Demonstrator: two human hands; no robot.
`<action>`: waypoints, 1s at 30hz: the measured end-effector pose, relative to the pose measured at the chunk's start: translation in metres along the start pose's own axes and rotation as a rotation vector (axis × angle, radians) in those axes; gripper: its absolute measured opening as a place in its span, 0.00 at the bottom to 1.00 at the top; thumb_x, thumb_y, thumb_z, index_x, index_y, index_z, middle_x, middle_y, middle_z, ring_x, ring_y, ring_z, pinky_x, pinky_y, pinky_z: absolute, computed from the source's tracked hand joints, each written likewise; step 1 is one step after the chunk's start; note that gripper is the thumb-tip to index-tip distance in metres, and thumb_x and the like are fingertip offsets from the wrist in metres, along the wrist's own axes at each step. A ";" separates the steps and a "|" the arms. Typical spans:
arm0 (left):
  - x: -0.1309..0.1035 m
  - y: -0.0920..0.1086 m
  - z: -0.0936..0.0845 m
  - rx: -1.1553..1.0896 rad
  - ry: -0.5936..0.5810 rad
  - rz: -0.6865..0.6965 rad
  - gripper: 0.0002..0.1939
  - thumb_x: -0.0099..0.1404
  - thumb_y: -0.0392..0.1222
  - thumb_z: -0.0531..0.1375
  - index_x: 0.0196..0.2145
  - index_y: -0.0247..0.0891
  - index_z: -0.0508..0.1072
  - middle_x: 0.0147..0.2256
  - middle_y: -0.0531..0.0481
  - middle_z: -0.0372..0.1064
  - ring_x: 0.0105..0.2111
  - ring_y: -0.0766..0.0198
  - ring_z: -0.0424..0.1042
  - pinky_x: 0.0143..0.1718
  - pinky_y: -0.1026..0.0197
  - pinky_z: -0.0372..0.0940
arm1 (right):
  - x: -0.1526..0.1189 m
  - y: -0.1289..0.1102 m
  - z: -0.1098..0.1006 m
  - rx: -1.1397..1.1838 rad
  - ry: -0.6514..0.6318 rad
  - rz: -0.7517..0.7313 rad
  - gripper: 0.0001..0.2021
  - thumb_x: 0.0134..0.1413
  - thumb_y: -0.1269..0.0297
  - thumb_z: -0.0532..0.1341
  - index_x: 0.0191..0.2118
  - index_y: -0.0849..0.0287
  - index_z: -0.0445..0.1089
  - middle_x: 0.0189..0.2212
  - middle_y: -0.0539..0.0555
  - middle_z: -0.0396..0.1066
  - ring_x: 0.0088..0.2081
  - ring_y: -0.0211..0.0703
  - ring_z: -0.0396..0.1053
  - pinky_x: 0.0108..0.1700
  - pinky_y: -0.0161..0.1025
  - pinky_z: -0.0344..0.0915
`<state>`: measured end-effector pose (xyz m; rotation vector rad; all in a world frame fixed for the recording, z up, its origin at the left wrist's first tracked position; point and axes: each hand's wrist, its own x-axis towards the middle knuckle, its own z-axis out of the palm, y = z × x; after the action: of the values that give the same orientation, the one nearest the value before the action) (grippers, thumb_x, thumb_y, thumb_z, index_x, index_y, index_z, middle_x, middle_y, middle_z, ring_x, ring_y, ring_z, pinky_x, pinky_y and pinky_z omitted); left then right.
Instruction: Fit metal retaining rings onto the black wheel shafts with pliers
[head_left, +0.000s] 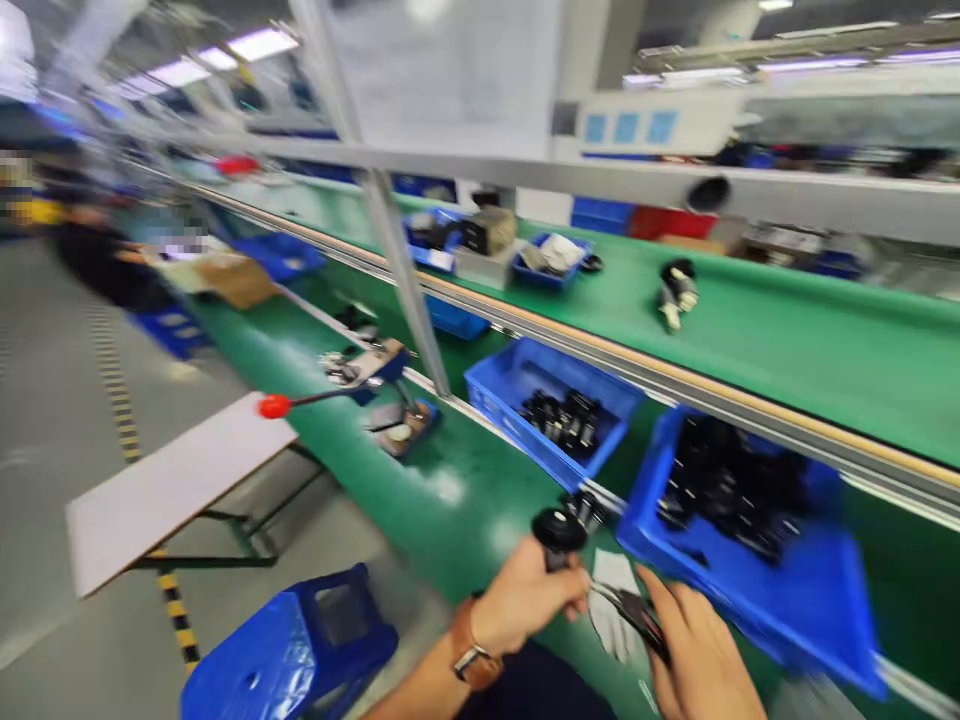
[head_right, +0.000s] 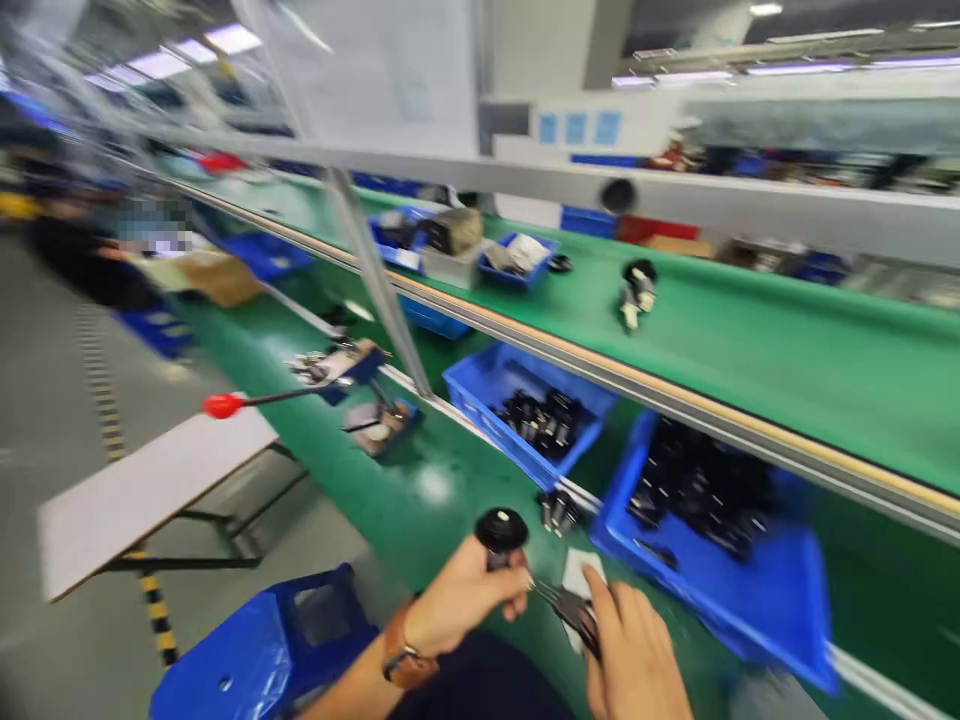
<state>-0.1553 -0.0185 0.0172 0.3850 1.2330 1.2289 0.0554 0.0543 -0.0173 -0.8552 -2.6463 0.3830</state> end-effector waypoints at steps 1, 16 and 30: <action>-0.002 0.003 0.000 0.012 -0.013 0.016 0.20 0.52 0.50 0.71 0.29 0.36 0.66 0.20 0.56 0.66 0.21 0.70 0.65 0.25 0.65 0.62 | -0.003 -0.007 -0.008 -0.013 -0.018 0.029 0.31 0.58 0.76 0.54 0.66 0.51 0.56 0.43 0.59 0.69 0.43 0.52 0.70 0.43 0.50 0.73; -0.003 0.003 -0.010 0.083 -0.154 0.050 0.13 0.62 0.46 0.64 0.31 0.39 0.62 0.24 0.56 0.67 0.23 0.69 0.64 0.28 0.63 0.61 | 0.005 -0.033 -0.031 -0.098 -0.161 0.169 0.29 0.55 0.81 0.53 0.63 0.62 0.57 0.43 0.60 0.64 0.42 0.52 0.61 0.42 0.49 0.67; -0.005 -0.002 -0.008 0.170 -0.116 0.006 0.12 0.61 0.45 0.63 0.30 0.39 0.63 0.23 0.55 0.66 0.23 0.68 0.64 0.29 0.62 0.61 | 0.006 -0.033 -0.033 -0.242 -0.224 0.097 0.32 0.51 0.82 0.53 0.64 0.67 0.57 0.43 0.61 0.65 0.45 0.55 0.60 0.47 0.53 0.68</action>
<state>-0.1605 -0.0267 0.0147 0.5772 1.2400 1.0946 0.0473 0.0369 0.0259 -1.0746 -2.9083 0.1928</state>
